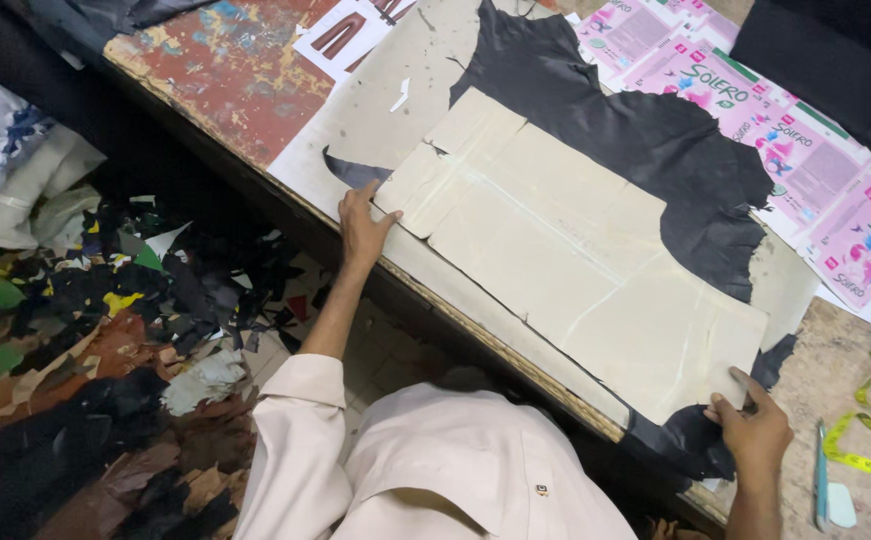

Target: The person cuts a piece of black fabric using a rotary cutter, measures it with a tape measure, and aligns a cardboard pattern on the fabric. The person then smooths and positions the pattern on the fabric surface.

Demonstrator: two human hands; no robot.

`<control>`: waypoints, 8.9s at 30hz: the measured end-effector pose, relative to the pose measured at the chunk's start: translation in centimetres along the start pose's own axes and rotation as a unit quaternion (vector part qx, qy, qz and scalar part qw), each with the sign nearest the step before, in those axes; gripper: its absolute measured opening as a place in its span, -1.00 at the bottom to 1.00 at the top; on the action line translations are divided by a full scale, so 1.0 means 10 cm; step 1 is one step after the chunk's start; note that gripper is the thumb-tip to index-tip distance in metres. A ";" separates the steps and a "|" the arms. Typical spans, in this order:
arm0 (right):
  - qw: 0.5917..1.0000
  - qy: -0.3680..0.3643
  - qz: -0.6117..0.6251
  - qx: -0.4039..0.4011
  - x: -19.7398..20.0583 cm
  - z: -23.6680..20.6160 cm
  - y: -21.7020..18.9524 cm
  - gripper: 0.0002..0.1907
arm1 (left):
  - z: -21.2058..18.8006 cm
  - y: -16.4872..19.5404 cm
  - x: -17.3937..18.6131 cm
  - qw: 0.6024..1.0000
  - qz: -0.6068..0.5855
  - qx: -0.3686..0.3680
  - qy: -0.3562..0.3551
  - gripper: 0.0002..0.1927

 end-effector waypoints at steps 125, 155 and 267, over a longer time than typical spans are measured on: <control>0.958 0.244 0.118 0.096 0.01 -0.30 0.05 -0.71 | -0.08 -0.44 -0.43 0.990 -0.074 0.031 -0.115 -0.37; 0.970 0.211 0.079 0.090 -0.06 -0.38 0.22 -0.73 | -0.49 0.29 -0.54 0.988 -0.018 -0.117 -0.094 -0.49; 0.844 0.067 -0.089 0.524 0.05 -0.75 -0.90 -0.52 | -1.47 1.55 -0.79 0.977 0.186 0.036 -0.099 0.29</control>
Point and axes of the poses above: each hand's wrist, its own z-axis towards the middle knuckle, its own x-axis out of the back of the hand, y = z × x, the point moved 2 cm from there along z, towards the middle knuckle, and after that the axes turned 3 degrees about z, right-handed, at the moved point
